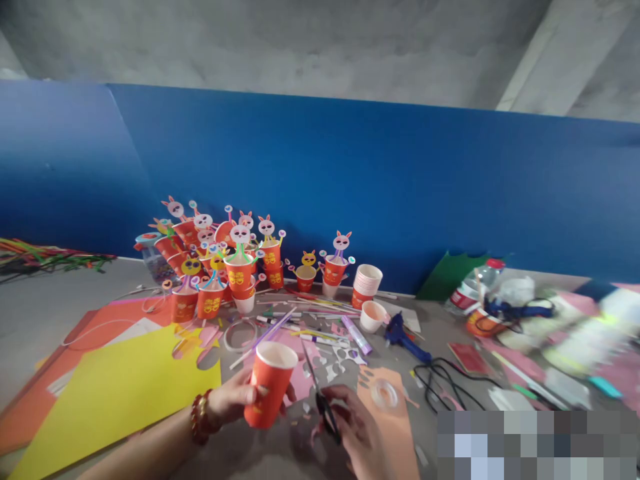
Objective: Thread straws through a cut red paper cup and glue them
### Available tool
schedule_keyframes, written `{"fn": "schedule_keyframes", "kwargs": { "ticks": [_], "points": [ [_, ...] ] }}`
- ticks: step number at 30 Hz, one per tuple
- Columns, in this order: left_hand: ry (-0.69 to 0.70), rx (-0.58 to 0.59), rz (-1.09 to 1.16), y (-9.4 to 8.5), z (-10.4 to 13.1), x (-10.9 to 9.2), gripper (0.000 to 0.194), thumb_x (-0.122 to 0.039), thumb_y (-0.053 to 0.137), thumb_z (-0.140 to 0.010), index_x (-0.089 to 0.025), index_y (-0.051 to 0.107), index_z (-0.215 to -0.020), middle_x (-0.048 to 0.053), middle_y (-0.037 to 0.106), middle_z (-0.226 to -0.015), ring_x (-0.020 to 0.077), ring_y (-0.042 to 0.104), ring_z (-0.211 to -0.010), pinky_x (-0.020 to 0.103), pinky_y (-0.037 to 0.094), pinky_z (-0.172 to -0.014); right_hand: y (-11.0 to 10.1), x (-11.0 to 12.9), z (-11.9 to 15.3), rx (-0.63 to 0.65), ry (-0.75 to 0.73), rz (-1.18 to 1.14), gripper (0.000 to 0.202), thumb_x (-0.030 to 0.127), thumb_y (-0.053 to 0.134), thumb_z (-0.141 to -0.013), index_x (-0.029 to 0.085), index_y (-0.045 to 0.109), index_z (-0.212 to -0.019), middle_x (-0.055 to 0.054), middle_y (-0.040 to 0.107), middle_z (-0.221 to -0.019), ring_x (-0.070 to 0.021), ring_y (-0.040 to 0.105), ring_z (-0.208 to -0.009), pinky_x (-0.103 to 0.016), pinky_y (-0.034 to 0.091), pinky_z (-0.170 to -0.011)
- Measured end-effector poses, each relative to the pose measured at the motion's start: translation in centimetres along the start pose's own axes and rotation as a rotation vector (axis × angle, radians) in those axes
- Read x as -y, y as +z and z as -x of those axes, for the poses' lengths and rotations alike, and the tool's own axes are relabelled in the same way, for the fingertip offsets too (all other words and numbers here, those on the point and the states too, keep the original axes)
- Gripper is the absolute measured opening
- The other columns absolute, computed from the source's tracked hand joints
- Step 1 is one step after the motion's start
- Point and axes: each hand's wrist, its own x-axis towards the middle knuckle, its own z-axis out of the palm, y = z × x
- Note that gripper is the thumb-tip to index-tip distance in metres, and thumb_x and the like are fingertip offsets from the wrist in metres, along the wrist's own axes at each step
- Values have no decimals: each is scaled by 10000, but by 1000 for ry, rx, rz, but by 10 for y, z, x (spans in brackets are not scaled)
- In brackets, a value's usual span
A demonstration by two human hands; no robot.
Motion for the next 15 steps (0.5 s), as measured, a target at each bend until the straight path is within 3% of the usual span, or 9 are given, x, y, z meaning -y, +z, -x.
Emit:
{"fn": "schedule_keyframes", "kwargs": {
  "ticks": [2,5,10,12,15],
  "points": [
    [-47,55,-58,10,-1,-2,717,-478,875,-606,-102,664,-1179,165,728,-992,240,692,-822,299,510,-727,18,-2,-8,53,0,-101,473,607,744,-769,217,646,-1016,-55,706,-758,-204,673,-664,-281,530,-593],
    [-43,67,-148,22,-3,-7,733,-454,886,-610,-119,643,-1214,145,725,-987,246,683,-857,324,499,-780,33,-10,-19,129,-62,-141,519,649,772,-708,206,609,-924,-4,630,-638,-133,551,-509,-224,447,-468],
    [-42,119,-231,31,-3,-14,727,-449,865,-652,-134,605,-1254,134,699,-1014,244,657,-885,351,497,-806,35,-17,-25,24,-158,-10,477,627,757,-731,205,536,-743,25,530,-610,-104,470,-475,-201,424,-401],
    [-45,113,-246,33,-3,-15,695,-442,860,-659,-139,607,-1231,117,684,-998,223,637,-873,332,493,-796,34,-14,-21,-16,-154,-48,448,590,764,-748,209,528,-750,36,514,-624,-87,433,-449,-200,417,-390],
    [-65,118,-251,36,-3,-14,630,-438,869,-638,-141,630,-1139,70,650,-901,177,596,-795,292,478,-757,31,-2,-13,29,-137,-197,374,520,768,-787,208,563,-795,47,494,-621,-84,436,-461,-217,446,-450]
  ]
}}
